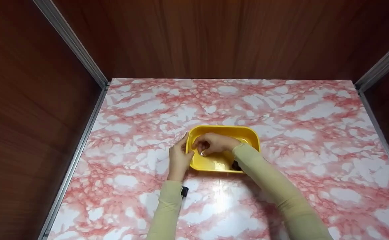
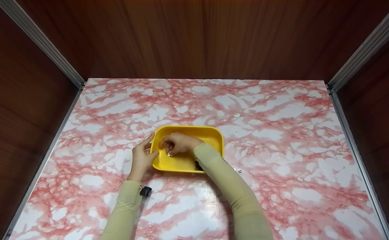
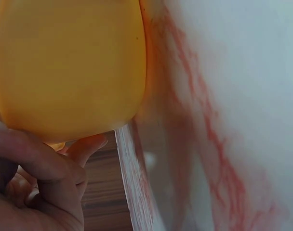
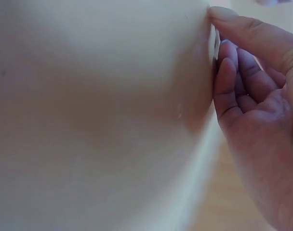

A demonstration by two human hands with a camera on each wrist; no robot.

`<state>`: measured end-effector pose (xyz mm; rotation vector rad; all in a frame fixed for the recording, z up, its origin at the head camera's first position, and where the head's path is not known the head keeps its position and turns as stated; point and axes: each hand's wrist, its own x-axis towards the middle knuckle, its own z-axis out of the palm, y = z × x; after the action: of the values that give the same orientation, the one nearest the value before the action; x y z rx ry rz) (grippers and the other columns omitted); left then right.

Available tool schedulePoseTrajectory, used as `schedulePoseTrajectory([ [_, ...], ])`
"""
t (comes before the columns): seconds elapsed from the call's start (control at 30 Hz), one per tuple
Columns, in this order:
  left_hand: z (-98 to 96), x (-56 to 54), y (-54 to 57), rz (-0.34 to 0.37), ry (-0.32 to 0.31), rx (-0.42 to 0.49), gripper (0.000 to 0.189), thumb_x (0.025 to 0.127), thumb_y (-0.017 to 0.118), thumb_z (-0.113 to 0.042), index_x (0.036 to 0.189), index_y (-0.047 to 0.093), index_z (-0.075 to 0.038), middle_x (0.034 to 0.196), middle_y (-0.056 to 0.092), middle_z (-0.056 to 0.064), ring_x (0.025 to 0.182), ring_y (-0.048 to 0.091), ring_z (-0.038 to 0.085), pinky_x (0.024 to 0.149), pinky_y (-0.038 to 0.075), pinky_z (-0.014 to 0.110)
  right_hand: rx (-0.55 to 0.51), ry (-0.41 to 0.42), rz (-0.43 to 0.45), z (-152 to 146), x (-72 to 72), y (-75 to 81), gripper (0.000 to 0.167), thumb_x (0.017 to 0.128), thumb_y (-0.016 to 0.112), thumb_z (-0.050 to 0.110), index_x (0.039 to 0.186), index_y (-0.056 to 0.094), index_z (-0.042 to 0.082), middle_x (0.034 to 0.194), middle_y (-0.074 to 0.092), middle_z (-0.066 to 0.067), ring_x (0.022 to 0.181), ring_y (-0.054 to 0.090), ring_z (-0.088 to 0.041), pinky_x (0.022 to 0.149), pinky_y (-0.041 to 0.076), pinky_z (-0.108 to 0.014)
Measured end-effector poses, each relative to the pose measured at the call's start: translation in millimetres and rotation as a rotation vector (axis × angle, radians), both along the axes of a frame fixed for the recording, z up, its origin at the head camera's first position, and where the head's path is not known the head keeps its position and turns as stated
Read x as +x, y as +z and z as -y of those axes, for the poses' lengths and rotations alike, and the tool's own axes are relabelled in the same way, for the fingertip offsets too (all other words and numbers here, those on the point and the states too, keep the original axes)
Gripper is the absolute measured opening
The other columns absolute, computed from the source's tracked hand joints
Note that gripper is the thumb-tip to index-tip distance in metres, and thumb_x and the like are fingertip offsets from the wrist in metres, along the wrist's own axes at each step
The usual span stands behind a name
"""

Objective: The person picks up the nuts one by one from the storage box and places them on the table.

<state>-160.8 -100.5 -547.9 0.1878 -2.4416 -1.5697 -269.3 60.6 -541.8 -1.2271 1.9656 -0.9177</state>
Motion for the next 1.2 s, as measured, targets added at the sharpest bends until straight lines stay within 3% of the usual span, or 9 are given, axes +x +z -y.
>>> schedulePoseTrajectory([
  [0.4, -0.1, -0.3, -0.7, 0.006, 0.002, 0.019, 0.070, 0.071, 0.064, 0.016, 0.136, 0.053, -0.005, 0.112, 0.066, 0.016, 0.091, 0.064, 0.019, 0.070, 0.054, 0.027, 0.015, -0.017, -0.075, 1.8, 0.0, 0.6, 0.034, 0.079, 0.071, -0.004, 0.112, 0.064, 0.001, 0.090, 0.066, -0.009, 0.078, 0.058, -0.013, 0.070, 0.051, -0.027],
  [0.83, -1.3, -0.3, -0.8, -0.004, 0.003, 0.009, 0.070, 0.069, 0.065, 0.016, 0.136, 0.054, -0.005, 0.116, 0.065, 0.016, 0.092, 0.065, 0.020, 0.070, 0.054, 0.027, -0.011, -0.011, -0.077, 0.1, 0.1, 1.6, 0.037, 0.077, 0.071, -0.004, 0.113, 0.063, -0.001, 0.090, 0.066, -0.012, 0.076, 0.058, -0.014, 0.069, 0.052, -0.027],
  [1.2, -0.9, -0.5, -2.2, -0.006, 0.000, 0.055, 0.068, 0.071, 0.064, 0.016, 0.135, 0.054, -0.004, 0.106, 0.068, 0.019, 0.088, 0.066, 0.027, 0.065, 0.054, 0.028, -0.015, -0.001, -0.111, 1.0, 1.2, 5.2, 0.038, 0.079, 0.069, -0.006, 0.116, 0.060, -0.003, 0.087, 0.065, -0.015, 0.074, 0.056, -0.017, 0.067, 0.048, -0.025],
])
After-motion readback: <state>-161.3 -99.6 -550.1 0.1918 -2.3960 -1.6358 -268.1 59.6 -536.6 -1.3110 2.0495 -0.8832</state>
